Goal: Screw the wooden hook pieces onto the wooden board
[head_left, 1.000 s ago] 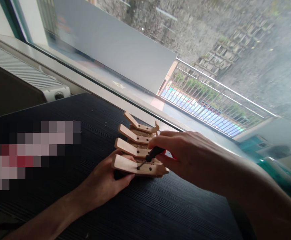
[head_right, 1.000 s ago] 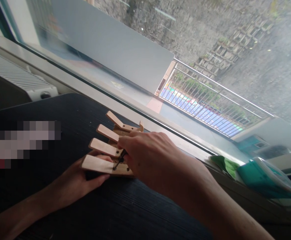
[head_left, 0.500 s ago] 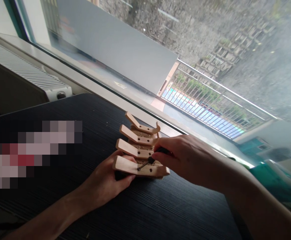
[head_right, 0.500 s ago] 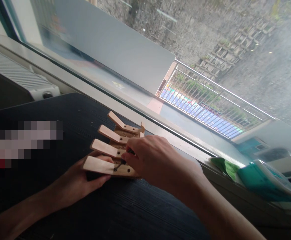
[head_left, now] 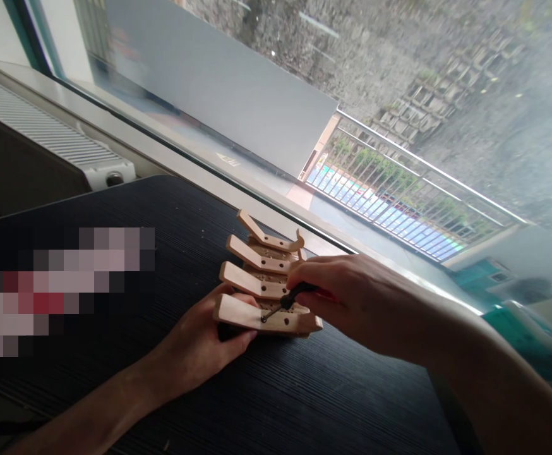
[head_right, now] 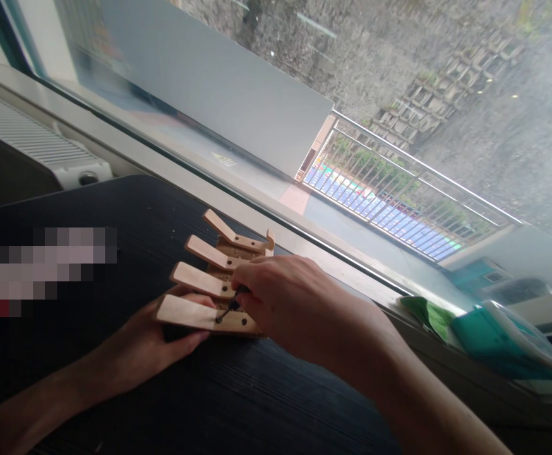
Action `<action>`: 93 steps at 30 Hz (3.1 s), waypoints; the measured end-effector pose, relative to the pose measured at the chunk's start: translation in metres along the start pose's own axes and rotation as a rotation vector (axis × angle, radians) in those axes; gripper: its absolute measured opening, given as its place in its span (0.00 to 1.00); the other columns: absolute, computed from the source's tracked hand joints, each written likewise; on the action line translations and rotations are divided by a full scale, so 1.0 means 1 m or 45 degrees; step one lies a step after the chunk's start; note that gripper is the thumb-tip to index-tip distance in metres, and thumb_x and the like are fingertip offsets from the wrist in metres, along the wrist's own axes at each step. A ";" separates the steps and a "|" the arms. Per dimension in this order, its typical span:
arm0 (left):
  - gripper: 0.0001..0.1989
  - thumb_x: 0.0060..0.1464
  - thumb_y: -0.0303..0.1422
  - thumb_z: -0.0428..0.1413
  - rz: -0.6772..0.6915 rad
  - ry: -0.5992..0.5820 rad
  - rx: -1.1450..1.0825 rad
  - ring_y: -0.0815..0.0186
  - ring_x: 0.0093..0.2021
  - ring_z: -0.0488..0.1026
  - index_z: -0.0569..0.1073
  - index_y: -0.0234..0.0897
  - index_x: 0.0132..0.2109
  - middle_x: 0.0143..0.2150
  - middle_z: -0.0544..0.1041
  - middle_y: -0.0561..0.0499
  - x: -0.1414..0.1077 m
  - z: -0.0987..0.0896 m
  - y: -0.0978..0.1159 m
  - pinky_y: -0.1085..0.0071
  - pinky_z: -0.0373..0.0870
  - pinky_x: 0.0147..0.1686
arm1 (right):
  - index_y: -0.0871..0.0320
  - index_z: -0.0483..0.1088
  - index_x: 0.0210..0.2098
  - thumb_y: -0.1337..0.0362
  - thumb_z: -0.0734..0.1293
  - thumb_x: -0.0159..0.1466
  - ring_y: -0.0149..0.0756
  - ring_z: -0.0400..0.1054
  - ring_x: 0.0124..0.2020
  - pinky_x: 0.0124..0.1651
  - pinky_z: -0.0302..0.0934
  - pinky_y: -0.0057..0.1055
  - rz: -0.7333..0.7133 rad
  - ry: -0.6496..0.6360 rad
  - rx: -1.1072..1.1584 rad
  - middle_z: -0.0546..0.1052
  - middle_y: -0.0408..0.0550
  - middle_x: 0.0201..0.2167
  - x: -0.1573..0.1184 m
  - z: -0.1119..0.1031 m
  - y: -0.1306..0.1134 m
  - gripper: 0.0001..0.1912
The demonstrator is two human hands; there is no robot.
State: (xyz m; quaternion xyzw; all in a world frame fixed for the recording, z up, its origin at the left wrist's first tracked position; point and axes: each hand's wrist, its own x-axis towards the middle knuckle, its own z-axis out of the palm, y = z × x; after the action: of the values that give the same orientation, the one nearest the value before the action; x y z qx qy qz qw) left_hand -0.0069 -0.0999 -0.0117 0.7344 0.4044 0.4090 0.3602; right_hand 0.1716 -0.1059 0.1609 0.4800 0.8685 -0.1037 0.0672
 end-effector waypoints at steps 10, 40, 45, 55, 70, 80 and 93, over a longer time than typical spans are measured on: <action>0.12 0.48 0.34 0.58 -0.030 0.007 -0.024 0.63 0.43 0.77 0.74 0.42 0.42 0.43 0.78 0.52 -0.001 0.001 0.000 0.69 0.73 0.47 | 0.57 0.71 0.34 0.59 0.59 0.66 0.29 0.60 0.23 0.28 0.46 0.27 0.166 0.010 -0.125 0.69 0.42 0.23 0.000 0.005 -0.002 0.12; 0.10 0.49 0.36 0.59 0.097 0.058 0.062 0.63 0.41 0.78 0.75 0.41 0.41 0.42 0.79 0.51 0.000 0.003 -0.010 0.71 0.75 0.44 | 0.62 0.73 0.31 0.74 0.65 0.58 0.37 0.70 0.32 0.30 0.56 0.29 -0.209 -0.129 -0.363 0.77 0.48 0.30 0.016 -0.005 -0.022 0.05; 0.10 0.49 0.36 0.59 0.122 0.093 0.065 0.63 0.42 0.78 0.74 0.42 0.41 0.41 0.79 0.52 0.000 0.006 -0.017 0.71 0.75 0.44 | 0.62 0.73 0.32 0.76 0.66 0.56 0.40 0.70 0.35 0.32 0.59 0.31 -0.256 -0.074 -0.383 0.78 0.50 0.33 0.018 0.001 -0.022 0.07; 0.12 0.47 0.39 0.60 0.136 0.156 0.132 0.60 0.41 0.79 0.76 0.40 0.38 0.41 0.80 0.50 0.000 0.004 -0.017 0.67 0.77 0.43 | 0.60 0.73 0.28 0.63 0.64 0.57 0.38 0.68 0.27 0.28 0.55 0.30 0.170 0.090 -0.085 0.75 0.50 0.26 0.006 0.018 0.004 0.08; 0.12 0.48 0.40 0.59 0.192 0.158 0.176 0.61 0.42 0.78 0.77 0.41 0.40 0.42 0.80 0.49 -0.002 0.002 -0.018 0.69 0.76 0.44 | 0.56 0.64 0.39 0.62 0.60 0.64 0.33 0.68 0.31 0.30 0.49 0.26 0.163 0.520 0.325 0.75 0.43 0.32 0.007 0.051 -0.005 0.05; 0.13 0.46 0.39 0.61 0.128 0.163 0.144 0.60 0.40 0.79 0.77 0.40 0.39 0.40 0.81 0.48 0.001 0.004 -0.016 0.69 0.77 0.42 | 0.56 0.64 0.32 0.59 0.61 0.64 0.31 0.67 0.29 0.28 0.46 0.27 0.376 0.614 0.287 0.75 0.41 0.28 0.014 0.048 -0.019 0.08; 0.12 0.45 0.39 0.61 0.178 0.212 0.158 0.61 0.37 0.80 0.75 0.41 0.38 0.37 0.81 0.51 0.000 0.003 -0.017 0.71 0.78 0.39 | 0.57 0.66 0.31 0.59 0.59 0.67 0.30 0.67 0.29 0.29 0.46 0.27 0.299 0.674 0.278 0.75 0.42 0.29 0.013 0.045 -0.013 0.11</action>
State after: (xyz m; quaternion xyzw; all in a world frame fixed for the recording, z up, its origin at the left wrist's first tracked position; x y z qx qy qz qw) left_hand -0.0093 -0.0932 -0.0277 0.7453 0.4052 0.4669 0.2498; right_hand 0.1546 -0.1130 0.1158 0.5919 0.7781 -0.0590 -0.2018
